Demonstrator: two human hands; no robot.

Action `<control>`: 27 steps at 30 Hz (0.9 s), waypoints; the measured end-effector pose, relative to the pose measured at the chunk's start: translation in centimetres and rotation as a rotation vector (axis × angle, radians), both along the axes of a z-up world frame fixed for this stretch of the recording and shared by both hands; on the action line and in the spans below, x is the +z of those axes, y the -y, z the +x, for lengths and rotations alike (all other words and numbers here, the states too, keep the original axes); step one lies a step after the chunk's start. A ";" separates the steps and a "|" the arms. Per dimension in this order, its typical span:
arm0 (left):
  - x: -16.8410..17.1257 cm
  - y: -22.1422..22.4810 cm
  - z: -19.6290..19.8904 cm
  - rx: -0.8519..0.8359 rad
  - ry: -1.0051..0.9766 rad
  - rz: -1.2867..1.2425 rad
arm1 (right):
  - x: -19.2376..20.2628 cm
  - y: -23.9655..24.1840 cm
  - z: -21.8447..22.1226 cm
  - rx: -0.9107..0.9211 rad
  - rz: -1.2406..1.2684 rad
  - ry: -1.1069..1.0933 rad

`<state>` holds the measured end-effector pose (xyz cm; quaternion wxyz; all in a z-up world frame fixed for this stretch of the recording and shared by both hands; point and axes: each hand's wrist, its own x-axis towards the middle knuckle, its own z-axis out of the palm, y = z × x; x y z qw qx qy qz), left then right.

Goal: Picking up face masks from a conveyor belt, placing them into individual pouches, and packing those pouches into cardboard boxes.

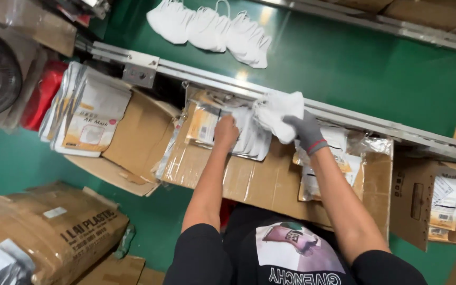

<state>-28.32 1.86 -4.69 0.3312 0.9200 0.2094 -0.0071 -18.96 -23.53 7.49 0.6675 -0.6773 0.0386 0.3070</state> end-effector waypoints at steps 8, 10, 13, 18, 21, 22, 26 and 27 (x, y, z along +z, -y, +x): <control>5.6 5.7 -4.1 0.142 0.577 0.053 | -5.7 -5.3 -3.3 -0.110 0.466 -0.761; 8.4 5.9 -4.2 0.293 0.617 -0.077 | -6.8 -3.6 -3.2 -0.204 0.459 -0.862; 7.0 7.1 -3.4 0.308 0.578 -0.017 | -3.0 -3.5 -3.0 0.174 -0.273 -0.029; 10.7 9.5 0.1 0.054 0.536 -0.256 | 3.6 -3.5 -5.3 0.056 -0.692 0.763; 13.8 10.2 -0.1 -0.349 0.633 -0.300 | -0.5 0.9 -4.2 0.486 -0.571 0.927; 16.0 10.3 -0.2 -0.359 0.635 -0.300 | -1.5 1.8 -3.6 0.475 -0.574 0.928; 19.0 11.1 -0.4 0.064 0.841 -0.469 | 3.9 1.4 -4.0 -0.035 -0.191 0.478; 18.3 11.5 -0.3 0.444 0.776 -0.933 | 7.6 0.4 -5.0 -0.201 0.185 0.270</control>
